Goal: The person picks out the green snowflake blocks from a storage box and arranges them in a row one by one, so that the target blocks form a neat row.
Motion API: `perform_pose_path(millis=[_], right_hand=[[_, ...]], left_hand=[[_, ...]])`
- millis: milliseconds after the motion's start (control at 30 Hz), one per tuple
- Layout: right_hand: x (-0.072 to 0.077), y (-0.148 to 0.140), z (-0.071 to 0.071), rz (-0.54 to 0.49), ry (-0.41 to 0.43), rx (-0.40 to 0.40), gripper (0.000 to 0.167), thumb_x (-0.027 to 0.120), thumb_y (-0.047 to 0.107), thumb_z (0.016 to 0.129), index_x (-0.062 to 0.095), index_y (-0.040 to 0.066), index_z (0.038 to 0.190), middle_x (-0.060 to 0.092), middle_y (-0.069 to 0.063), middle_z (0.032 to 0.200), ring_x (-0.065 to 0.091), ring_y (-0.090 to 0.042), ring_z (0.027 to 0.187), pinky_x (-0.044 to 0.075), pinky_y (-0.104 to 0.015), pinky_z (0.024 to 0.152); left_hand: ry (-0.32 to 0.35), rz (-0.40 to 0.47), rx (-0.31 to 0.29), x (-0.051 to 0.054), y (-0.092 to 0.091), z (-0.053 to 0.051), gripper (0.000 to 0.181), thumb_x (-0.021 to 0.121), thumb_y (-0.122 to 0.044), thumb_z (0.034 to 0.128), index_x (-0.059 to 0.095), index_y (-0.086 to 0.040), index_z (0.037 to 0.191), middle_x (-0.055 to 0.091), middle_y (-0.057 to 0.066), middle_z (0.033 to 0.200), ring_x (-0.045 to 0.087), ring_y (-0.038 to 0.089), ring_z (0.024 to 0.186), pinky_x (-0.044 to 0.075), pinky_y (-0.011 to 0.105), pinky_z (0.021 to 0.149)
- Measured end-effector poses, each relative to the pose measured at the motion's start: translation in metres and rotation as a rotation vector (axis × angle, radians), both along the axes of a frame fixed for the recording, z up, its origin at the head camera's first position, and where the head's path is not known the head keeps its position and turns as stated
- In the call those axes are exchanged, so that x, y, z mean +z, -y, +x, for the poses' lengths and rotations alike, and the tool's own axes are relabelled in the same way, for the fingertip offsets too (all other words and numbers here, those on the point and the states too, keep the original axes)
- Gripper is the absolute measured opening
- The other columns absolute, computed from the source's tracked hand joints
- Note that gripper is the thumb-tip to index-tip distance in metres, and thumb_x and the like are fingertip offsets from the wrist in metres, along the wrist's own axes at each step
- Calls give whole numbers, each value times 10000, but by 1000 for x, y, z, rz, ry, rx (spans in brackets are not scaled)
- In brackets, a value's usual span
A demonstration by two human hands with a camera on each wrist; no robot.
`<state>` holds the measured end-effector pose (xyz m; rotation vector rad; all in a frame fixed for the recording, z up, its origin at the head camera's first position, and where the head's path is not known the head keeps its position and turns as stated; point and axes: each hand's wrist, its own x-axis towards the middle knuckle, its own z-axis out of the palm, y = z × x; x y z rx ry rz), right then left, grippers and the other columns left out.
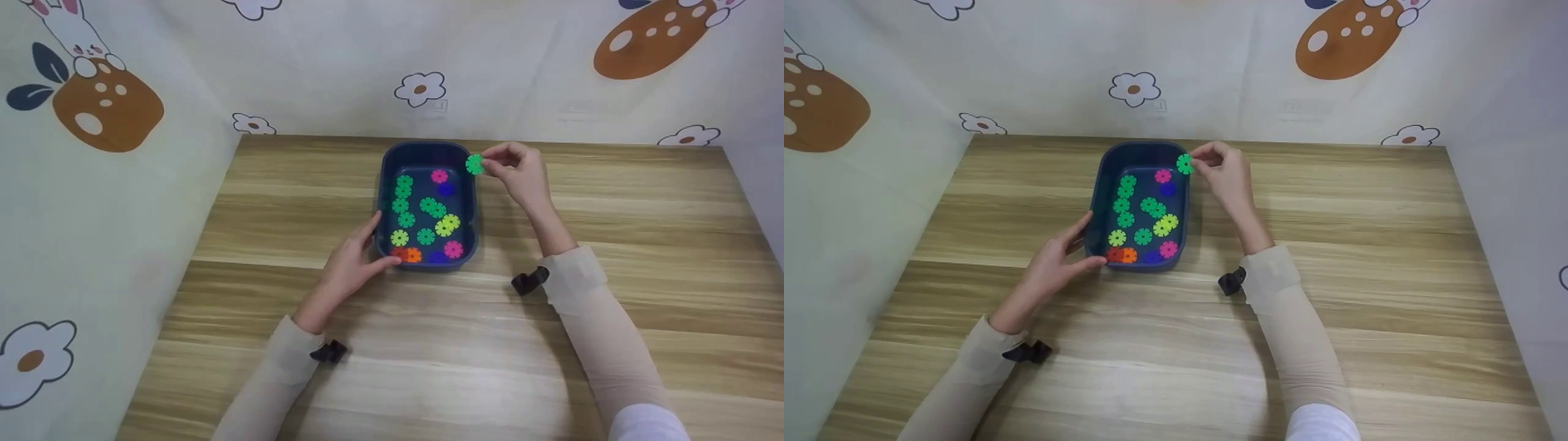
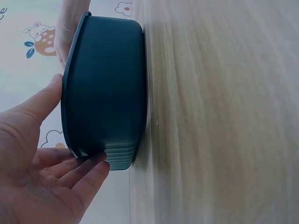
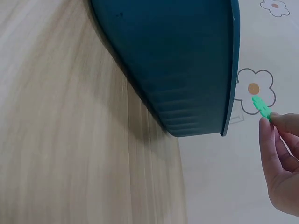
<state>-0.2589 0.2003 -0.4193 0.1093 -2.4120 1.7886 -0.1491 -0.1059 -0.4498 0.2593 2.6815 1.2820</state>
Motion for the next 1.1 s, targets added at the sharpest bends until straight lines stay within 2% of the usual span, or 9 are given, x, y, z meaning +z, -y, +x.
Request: perform_pose_path(millis=[100,367,500,800,933,1000,1100], right_hand=[[-2,-4,-1,-6,-3,-17,182,713,45,902,706,-78,1035,718,56,870,649,-11,743,585,-143,713],[-9,-13,-8,-85,22,-33,225,710,4,890,676,-139,1060,671,180,764,645,19,717,580,-130,693],[-14,-16,-11,-131,22,-34,219,699,-32,888,656,-159,1061,671,152,768,653,15,715,582,-132,690],[-25,-27,-18,-216,88,-58,133,666,-102,879,662,-88,1011,687,63,772,647,-4,713,587,-138,690],[-28,-30,-19,-168,117,-74,148,661,-91,886,661,-90,1034,679,83,786,645,8,725,575,-121,694],[-28,-31,-18,-110,129,-85,169,661,-68,894,663,-97,1060,668,115,792,635,17,741,564,-109,702],[-31,-34,-19,-3,142,-102,208,663,-21,903,670,-94,1098,685,90,837,619,22,769,539,-94,717]], left_hand=[[1,-2,3,-1,0,0,903,805,-314,837,312,-114,1567,345,192,1598,433,331,1434,417,428,1150],[-21,7,-3,-3,1,-1,896,807,-304,836,321,-101,1561,375,191,1581,445,326,1425,428,420,1143],[-30,16,-12,-3,1,-1,898,810,-293,833,323,-89,1558,389,192,1574,468,322,1408,452,409,1121],[-21,2,-7,-3,1,-1,904,810,-301,830,318,-100,1562,364,203,1583,453,334,1417,435,419,1135],[-18,-1,-3,-3,2,-1,905,810,-306,830,317,-106,1562,364,207,1582,448,337,1420,428,422,1142],[-17,-6,-1,-3,1,-1,902,808,-313,831,319,-109,1562,364,208,1581,443,338,1423,420,427,1150],[-7,-10,3,-3,1,-1,898,801,-325,836,316,-127,1566,350,196,1592,430,334,1434,409,431,1159]])
